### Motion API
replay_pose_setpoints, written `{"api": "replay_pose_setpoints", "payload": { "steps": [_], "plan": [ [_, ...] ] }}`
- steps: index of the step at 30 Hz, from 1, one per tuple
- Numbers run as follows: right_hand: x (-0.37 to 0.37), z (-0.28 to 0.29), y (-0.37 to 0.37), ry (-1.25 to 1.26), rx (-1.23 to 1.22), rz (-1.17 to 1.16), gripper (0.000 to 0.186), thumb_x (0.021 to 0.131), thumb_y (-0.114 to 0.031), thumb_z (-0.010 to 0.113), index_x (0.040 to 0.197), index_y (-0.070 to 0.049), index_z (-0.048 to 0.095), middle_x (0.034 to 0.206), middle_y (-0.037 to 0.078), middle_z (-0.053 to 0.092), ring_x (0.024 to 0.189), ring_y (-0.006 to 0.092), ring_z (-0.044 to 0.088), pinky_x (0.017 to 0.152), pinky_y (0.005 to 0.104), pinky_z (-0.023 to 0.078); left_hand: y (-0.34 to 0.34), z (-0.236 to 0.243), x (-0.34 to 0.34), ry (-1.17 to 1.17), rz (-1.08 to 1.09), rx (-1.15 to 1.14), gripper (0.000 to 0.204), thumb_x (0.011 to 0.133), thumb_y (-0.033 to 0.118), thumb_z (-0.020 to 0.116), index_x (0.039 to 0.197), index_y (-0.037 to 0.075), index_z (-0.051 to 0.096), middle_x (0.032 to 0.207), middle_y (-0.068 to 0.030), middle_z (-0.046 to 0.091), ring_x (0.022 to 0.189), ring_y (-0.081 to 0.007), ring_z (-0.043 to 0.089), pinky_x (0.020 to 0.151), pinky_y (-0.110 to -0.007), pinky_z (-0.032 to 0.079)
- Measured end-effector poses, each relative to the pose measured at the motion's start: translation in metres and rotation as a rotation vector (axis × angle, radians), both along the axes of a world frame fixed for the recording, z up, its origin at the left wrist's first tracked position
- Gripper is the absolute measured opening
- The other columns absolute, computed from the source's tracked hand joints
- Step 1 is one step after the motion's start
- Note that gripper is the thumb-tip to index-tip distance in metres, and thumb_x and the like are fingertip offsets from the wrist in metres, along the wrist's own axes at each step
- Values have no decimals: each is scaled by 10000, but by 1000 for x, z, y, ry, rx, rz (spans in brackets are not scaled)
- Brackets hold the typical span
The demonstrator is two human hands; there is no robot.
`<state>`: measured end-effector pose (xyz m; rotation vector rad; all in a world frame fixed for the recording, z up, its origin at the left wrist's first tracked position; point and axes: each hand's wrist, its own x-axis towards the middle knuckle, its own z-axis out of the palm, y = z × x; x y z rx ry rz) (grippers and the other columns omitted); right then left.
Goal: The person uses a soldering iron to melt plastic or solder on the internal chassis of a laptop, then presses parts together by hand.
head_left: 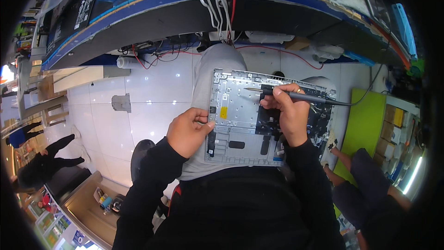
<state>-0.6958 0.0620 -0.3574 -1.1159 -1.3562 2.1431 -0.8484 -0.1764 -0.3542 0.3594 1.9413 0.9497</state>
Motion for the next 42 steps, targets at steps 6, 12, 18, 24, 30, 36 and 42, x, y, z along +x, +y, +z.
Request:
{"api": "replay_pose_setpoints", "payload": {
  "steps": [6,12,18,24,30,36,42],
  "plan": [
    [2,-6,-10,5,31,20,155,996,-90,688,1039,39,615,892,176,734,788,254,767,723,331,624,-8,-8,4,-65,-13,7,358,892,123,794,1180,-48,665,949,-75,741,767,-130,689,748,-281,565],
    [4,-5,-14,19,7,16,153,998,-94,688,1041,36,620,893,172,735,790,251,767,729,330,620,-11,-9,7,-72,-45,-14,272,948,-23,689,1197,-96,605,980,-50,681,824,-61,631,777,-209,535],
    [7,-9,-11,29,9,18,151,997,-95,690,1036,35,624,896,173,736,784,251,765,732,330,619,-11,-17,6,-90,-57,8,259,948,-21,686,1187,-86,613,972,-38,677,810,-55,618,769,-202,526],
    [7,-9,-11,40,3,15,153,997,-96,692,1040,36,626,894,174,736,781,253,765,735,334,624,-6,-10,7,-81,-51,-13,242,940,-17,696,1161,-82,620,958,-35,670,794,-56,606,757,-205,523],
    [6,-11,-12,21,28,32,151,987,-72,703,1037,50,629,896,178,738,784,247,766,735,329,630,-6,-17,9,-95,-28,-12,248,937,-9,701,1163,-76,623,947,-27,659,784,-54,589,742,-204,514],
    [7,-14,-11,36,38,51,154,986,-72,706,1035,53,631,894,179,738,785,245,766,735,326,629,-12,-25,12,-58,0,48,250,921,96,729,1132,-27,675,872,-42,671,745,-112,622,734,-271,535],
    [5,-15,-11,31,46,54,146,987,-67,703,1037,53,636,894,178,737,787,247,764,741,331,628,-5,-16,3,-100,-155,-1,244,986,60,658,1195,-64,636,870,30,589,734,-35,476,686,-201,428]
  ]
}}
